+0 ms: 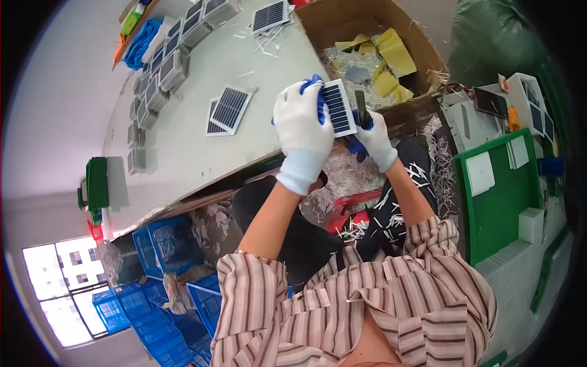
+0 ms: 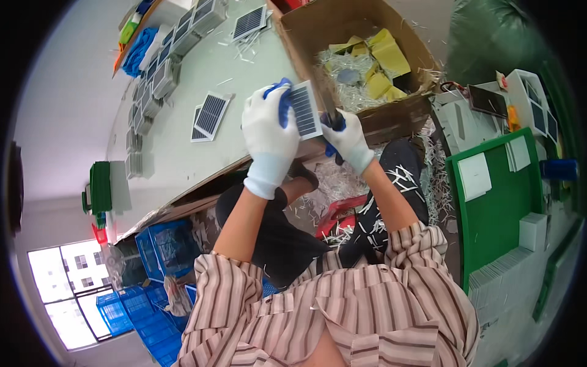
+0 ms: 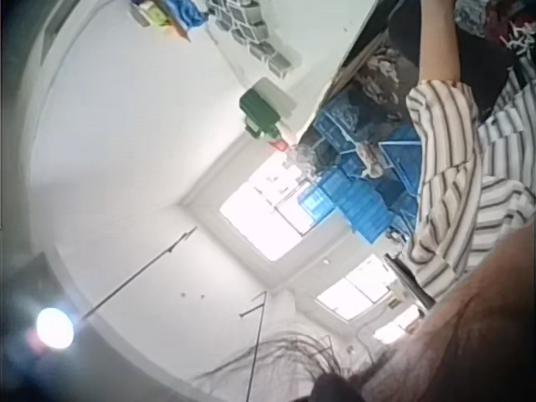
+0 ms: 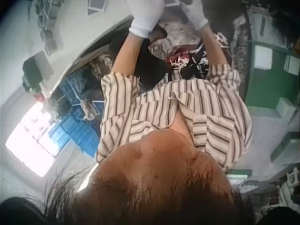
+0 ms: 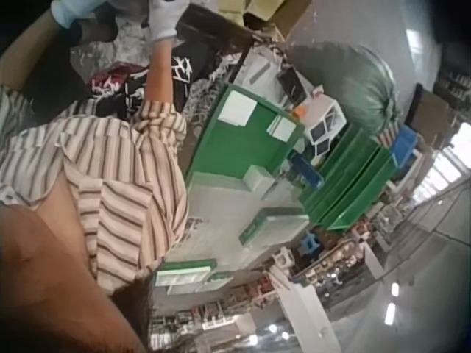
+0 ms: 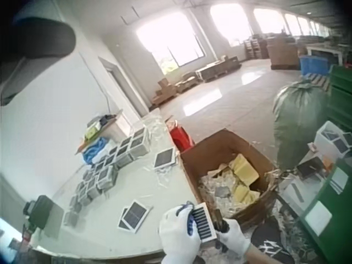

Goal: Clean small solar panels with a cloth and stack them into trays.

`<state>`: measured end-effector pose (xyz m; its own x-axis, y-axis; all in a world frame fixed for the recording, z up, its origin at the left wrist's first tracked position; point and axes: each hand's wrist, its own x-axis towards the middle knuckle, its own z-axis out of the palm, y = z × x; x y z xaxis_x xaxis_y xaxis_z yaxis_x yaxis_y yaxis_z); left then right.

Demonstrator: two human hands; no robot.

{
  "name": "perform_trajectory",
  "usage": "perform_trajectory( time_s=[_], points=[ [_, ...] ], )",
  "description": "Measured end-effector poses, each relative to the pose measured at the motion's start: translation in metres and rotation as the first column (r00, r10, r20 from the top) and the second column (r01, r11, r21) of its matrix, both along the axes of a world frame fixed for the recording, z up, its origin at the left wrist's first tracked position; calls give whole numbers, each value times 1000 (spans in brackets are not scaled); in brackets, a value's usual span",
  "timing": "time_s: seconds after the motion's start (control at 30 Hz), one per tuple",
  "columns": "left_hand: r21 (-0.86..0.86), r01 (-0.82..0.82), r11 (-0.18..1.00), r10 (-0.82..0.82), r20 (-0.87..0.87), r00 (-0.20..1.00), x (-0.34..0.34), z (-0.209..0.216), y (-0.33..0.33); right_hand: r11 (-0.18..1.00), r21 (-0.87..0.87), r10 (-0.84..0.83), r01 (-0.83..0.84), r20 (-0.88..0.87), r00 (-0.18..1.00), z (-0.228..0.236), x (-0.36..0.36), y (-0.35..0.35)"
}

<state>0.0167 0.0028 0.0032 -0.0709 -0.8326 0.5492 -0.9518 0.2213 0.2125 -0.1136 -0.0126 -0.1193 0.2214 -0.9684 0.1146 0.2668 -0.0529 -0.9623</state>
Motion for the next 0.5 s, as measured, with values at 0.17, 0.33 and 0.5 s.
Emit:
perform_trajectory(
  time_s=[0.17,0.33,0.5],
  points=[
    [53,-29,998,30,-17,999,1,-2,-1,987,-80,140,-140,-5,990,12,6,-3],
    [31,-27,999,27,11,1000,9,-2,-2,924,-190,287,-333,-232,929,20,4,60],
    [7,-34,999,34,14,999,3,-1,-2,978,50,-200,201,-27,979,-3,27,35]
  ],
)
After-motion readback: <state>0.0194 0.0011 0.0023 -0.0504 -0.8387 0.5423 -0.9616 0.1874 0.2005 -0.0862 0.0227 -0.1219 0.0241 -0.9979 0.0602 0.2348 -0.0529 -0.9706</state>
